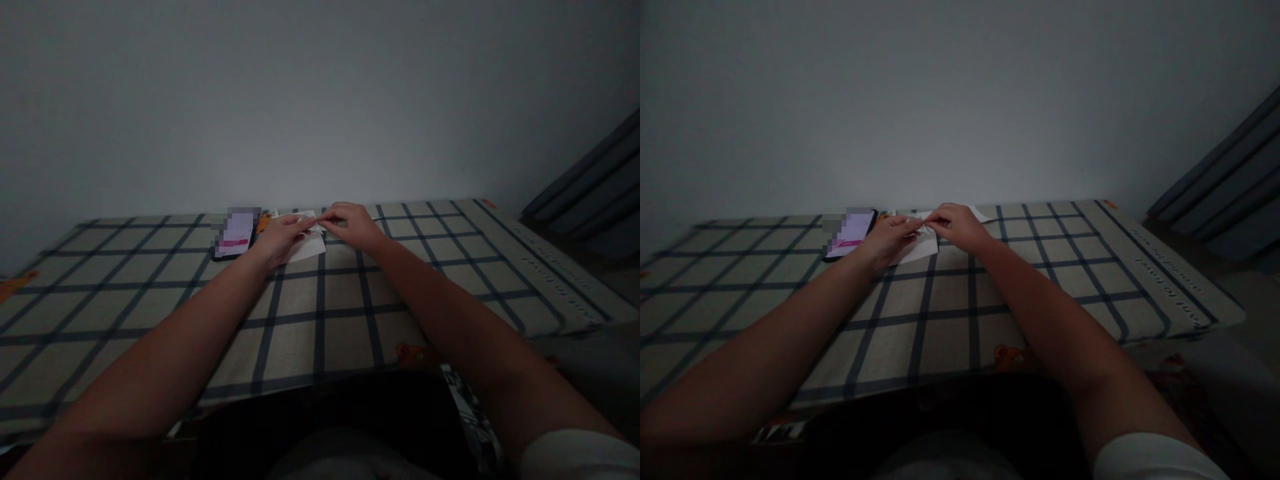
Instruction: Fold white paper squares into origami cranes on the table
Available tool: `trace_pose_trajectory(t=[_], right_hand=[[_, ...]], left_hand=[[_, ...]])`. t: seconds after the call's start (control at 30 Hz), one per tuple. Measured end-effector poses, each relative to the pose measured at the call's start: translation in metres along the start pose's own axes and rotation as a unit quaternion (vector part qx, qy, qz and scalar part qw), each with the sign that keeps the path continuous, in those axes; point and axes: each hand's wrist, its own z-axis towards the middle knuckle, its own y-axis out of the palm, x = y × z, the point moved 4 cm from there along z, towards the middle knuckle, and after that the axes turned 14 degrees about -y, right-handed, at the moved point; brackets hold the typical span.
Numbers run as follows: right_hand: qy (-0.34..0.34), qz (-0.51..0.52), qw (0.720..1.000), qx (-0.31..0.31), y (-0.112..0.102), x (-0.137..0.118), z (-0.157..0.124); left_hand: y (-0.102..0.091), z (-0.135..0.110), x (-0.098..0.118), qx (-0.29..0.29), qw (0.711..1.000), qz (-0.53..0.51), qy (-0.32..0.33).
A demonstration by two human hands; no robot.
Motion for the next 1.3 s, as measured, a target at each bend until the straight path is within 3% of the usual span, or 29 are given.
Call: trace_pose_trajectory(t=[0.3,0.53,0.83,1.13,1.3], right_hand=[[0.035,0.061,0.997,-0.037,-0.004,-0.008,0.003],[0.027,0.089,0.989,-0.114,0.001,-0.005,0.002],[0.14,0.209,0.967,-0.028,0.005,0.007,-0.002],[0.151,0.268,0.951,-0.044,0.014,0.003,-0.005],[0.208,0.298,0.931,0.046,0.019,0.008,-0.004]], left_hand=[[-0.001,-0.004,0.0,-0.03,0.999,0.008,-0.01],[-0.007,-0.006,0.001,-0.076,0.99,0.099,-0.063],[0.002,-0.007,-0.005,-0.134,0.987,0.05,-0.066],[0.003,-0.006,-0.009,-0.161,0.984,0.035,-0.063],[0.006,-0.003,-0.005,-0.125,0.991,-0.032,-0.031]])
